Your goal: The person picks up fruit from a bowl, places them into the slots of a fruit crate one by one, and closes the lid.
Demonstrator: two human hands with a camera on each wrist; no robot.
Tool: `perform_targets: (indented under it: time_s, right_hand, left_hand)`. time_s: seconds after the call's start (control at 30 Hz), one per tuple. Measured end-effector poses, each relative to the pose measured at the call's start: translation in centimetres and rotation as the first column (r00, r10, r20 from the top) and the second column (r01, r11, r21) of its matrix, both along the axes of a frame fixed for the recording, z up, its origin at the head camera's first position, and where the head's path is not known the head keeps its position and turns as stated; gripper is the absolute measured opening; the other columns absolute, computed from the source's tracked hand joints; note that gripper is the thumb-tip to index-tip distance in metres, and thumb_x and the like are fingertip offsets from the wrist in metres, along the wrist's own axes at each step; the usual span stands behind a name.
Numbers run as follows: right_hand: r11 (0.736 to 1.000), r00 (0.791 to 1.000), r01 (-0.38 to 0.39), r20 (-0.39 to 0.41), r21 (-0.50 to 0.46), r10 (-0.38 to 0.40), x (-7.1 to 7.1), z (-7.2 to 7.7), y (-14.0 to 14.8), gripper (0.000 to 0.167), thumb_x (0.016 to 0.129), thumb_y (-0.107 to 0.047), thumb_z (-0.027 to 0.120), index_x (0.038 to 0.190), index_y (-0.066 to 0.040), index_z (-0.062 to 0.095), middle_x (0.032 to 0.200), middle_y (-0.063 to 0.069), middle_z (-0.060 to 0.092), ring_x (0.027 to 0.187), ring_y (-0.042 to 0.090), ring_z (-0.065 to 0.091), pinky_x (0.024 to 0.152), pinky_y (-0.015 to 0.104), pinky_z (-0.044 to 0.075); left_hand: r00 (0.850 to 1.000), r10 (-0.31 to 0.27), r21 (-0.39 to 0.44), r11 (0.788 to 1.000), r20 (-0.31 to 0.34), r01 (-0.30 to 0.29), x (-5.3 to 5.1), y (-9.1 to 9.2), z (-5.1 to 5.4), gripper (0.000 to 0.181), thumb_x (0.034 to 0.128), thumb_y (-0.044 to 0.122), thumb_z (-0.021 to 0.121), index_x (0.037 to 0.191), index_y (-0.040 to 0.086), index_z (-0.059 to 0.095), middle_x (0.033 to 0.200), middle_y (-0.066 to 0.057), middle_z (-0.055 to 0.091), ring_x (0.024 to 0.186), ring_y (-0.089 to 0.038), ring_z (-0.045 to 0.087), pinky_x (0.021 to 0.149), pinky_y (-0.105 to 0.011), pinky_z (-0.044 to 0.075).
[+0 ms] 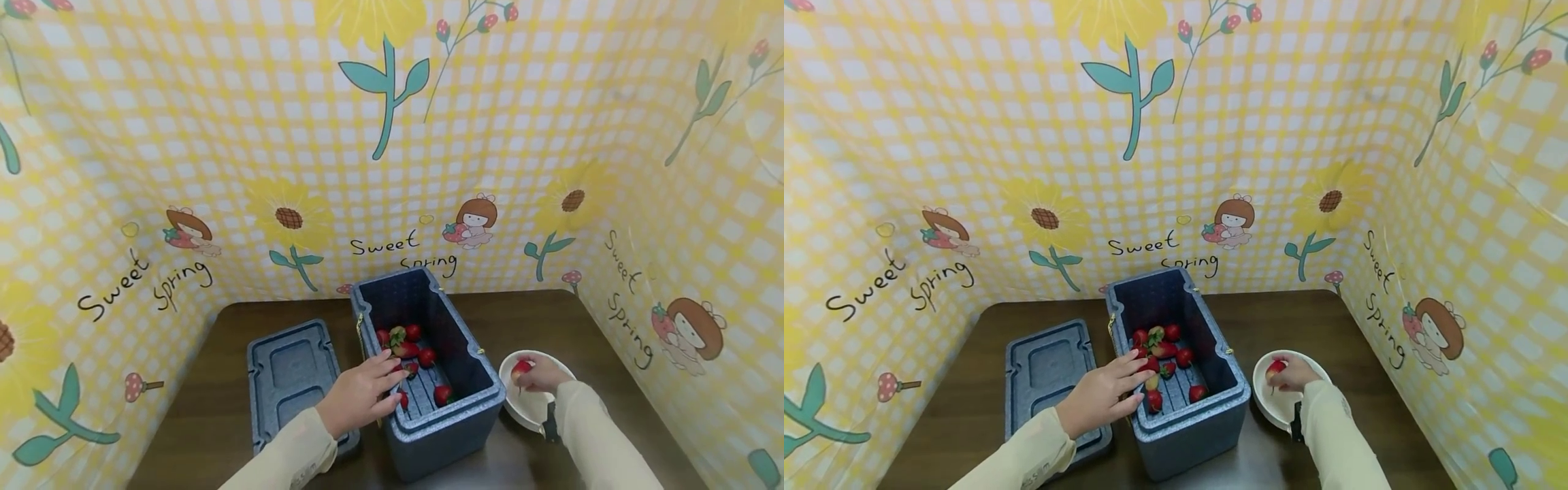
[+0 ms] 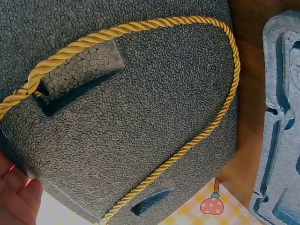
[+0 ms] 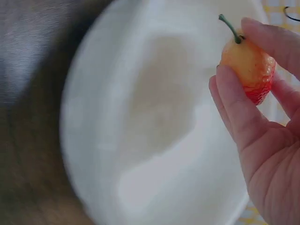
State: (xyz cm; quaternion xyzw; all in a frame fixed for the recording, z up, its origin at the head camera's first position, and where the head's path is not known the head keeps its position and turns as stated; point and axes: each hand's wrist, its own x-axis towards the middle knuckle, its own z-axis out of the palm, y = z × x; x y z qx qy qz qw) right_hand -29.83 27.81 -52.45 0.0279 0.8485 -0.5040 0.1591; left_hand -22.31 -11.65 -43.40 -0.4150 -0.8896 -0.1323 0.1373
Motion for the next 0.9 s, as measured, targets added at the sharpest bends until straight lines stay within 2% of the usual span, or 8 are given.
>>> perform_targets:
  time_s: [0.13, 0.27, 0.37, 0.47, 0.53, 0.7, 0.9]
  right_hand:
    - [0.999, 1.000, -0.014, -0.020, 0.042, 0.014, -0.8, 2.2, -0.2, 0.064, 0.073, 0.003, 0.072, 0.128, 0.018, 0.042, 0.107, 0.030, 0.056, 0.084, 0.026, 0.060, 0.070, 0.037, 0.057]
    - [0.998, 0.997, -0.047, -0.057, 0.048, 0.050, -1.7, 3.4, -0.3, 0.066, 0.075, 0.000, 0.073, 0.130, 0.017, 0.042, 0.111, 0.031, 0.057, 0.088, 0.028, 0.061, 0.072, 0.037, 0.057]
    - [0.997, 0.995, -0.072, -0.066, 0.023, 0.073, -2.0, 4.0, -0.7, 0.065, 0.077, -0.002, 0.072, 0.132, 0.016, 0.041, 0.110, 0.030, 0.058, 0.091, 0.029, 0.061, 0.075, 0.039, 0.056]
    - [0.996, 0.994, -0.085, -0.065, -0.003, 0.084, -2.1, 4.9, -1.5, 0.065, 0.078, -0.001, 0.071, 0.133, 0.015, 0.041, 0.110, 0.028, 0.059, 0.091, 0.028, 0.062, 0.077, 0.040, 0.056]
    - [0.995, 0.992, -0.102, -0.069, -0.006, 0.101, -2.3, 5.6, -2.0, 0.065, 0.078, 0.000, 0.070, 0.133, 0.015, 0.040, 0.110, 0.028, 0.059, 0.090, 0.027, 0.062, 0.077, 0.040, 0.056]
    - [0.992, 0.988, -0.123, -0.090, -0.001, 0.122, -3.3, 7.8, -3.2, 0.066, 0.077, 0.001, 0.071, 0.134, 0.013, 0.040, 0.106, 0.027, 0.058, 0.086, 0.025, 0.062, 0.076, 0.039, 0.056]
    - [0.989, 0.984, -0.143, -0.101, 0.043, 0.146, -4.6, 10.8, -4.4, 0.064, 0.080, -0.001, 0.071, 0.136, 0.010, 0.041, 0.109, 0.027, 0.057, 0.092, 0.029, 0.059, 0.078, 0.039, 0.056]
  left_hand:
    - [1.000, 0.007, -0.007, 1.000, -0.007, -0.007, -0.1, 0.0, 0.3, 0.038, 0.0920, 0.030, 0.059, 0.123, 0.010, 0.067, 0.127, -0.010, 0.062, 0.126, -0.027, 0.051, 0.095, -0.038, 0.047]
    - [1.000, 0.009, -0.001, 1.000, 0.027, -0.009, 0.0, 0.0, 0.3, 0.038, 0.0927, 0.029, 0.059, 0.124, 0.009, 0.066, 0.129, -0.011, 0.061, 0.127, -0.029, 0.049, 0.093, -0.038, 0.049]
    - [0.995, 0.017, 0.003, 1.000, 0.096, -0.018, 0.1, 0.0, 0.2, 0.038, 0.0943, 0.029, 0.057, 0.126, 0.008, 0.064, 0.132, -0.012, 0.058, 0.129, -0.030, 0.046, 0.093, -0.039, 0.048]
    - [0.984, 0.031, -0.002, 0.999, 0.175, -0.032, 0.1, 0.1, 0.1, 0.039, 0.0957, 0.029, 0.055, 0.129, 0.009, 0.062, 0.135, -0.012, 0.056, 0.132, -0.030, 0.043, 0.095, -0.041, 0.047]
    - [0.978, 0.034, -0.008, 0.999, 0.204, -0.033, 0.1, 0.1, 0.1, 0.040, 0.0966, 0.030, 0.054, 0.130, 0.009, 0.061, 0.136, -0.012, 0.054, 0.133, -0.030, 0.041, 0.096, -0.041, 0.046]
    - [0.983, 0.031, 0.001, 0.999, 0.179, -0.032, 0.1, 0.1, 0.0, 0.040, 0.0972, 0.030, 0.053, 0.130, 0.009, 0.061, 0.136, -0.012, 0.055, 0.133, -0.029, 0.042, 0.094, -0.041, 0.048]
    - [0.988, 0.027, 0.013, 1.000, 0.151, -0.029, 0.0, -0.1, 0.2, 0.040, 0.0969, 0.031, 0.053, 0.129, 0.008, 0.062, 0.135, -0.012, 0.055, 0.132, -0.029, 0.043, 0.093, -0.040, 0.048]
